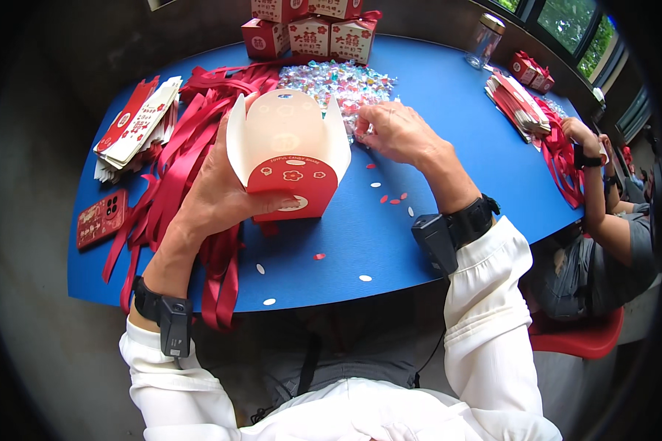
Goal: Assembling small decorative red and white gift boxes and tying a ribbon bow on top.
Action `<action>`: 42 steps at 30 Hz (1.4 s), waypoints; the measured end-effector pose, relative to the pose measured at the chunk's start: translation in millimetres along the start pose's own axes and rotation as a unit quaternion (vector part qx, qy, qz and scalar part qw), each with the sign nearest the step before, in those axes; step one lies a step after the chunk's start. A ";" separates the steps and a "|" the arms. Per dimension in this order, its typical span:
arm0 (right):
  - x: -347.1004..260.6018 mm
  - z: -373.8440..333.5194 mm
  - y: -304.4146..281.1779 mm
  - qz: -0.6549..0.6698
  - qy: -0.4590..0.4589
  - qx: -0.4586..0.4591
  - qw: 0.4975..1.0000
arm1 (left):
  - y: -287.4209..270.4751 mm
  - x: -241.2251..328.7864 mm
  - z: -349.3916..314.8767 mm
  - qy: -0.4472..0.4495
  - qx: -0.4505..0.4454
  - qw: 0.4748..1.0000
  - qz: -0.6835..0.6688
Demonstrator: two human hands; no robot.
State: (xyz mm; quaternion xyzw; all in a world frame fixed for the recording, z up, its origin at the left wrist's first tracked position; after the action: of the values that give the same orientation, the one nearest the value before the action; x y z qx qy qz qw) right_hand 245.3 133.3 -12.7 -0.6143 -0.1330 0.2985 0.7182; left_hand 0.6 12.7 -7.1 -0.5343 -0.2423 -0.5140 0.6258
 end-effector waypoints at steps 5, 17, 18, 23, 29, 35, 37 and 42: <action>-6.9 -3.3 -2.5 -0.039 0.005 -0.006 0.999 | -2.5 -7.9 -1.3 0.038 0.020 0.999 -0.006; 8.9 3.8 -12.5 0.155 0.017 -0.058 0.986 | 0.2 -3.6 -1.0 0.047 0.025 0.999 0.001; 10.2 3.9 -14.2 0.167 0.016 -0.048 0.985 | 0.5 -4.1 -1.0 0.037 0.022 0.999 -0.002; 13.5 5.1 -26.0 0.203 0.023 0.055 0.977 | 1.3 -4.6 0.3 0.016 0.013 1.000 -0.013; -29.7 -3.3 -53.5 0.317 -0.184 0.297 0.882 | 1.5 -1.5 -0.1 0.024 0.021 0.999 -0.021; -63.5 -24.8 -62.7 0.064 -0.329 0.347 0.876 | 6.9 -3.4 2.6 0.030 0.015 0.999 -0.018; -66.6 -28.0 -63.7 0.074 -0.330 0.335 0.880 | 6.3 -4.5 1.4 0.036 0.023 0.999 -0.008; -70.0 -31.5 -64.2 0.034 -0.376 0.339 0.862 | 6.8 -4.7 1.7 0.018 0.019 0.999 -0.025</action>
State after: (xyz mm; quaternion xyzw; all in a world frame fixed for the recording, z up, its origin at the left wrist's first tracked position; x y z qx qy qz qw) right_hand 224.9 62.3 54.7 -0.1777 -0.2628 0.5574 0.7673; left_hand 5.5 15.4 -13.4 -0.5068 -0.2540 -0.5347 0.6267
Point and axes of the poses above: each hand's wrist, its own z-axis towards the middle knuckle, its own y-axis out of the palm, x = y × z, the point moved 3 cm from there along z, towards the middle knuckle, and after that the axes turned 1 degree about -y, right-handed, at the moved point
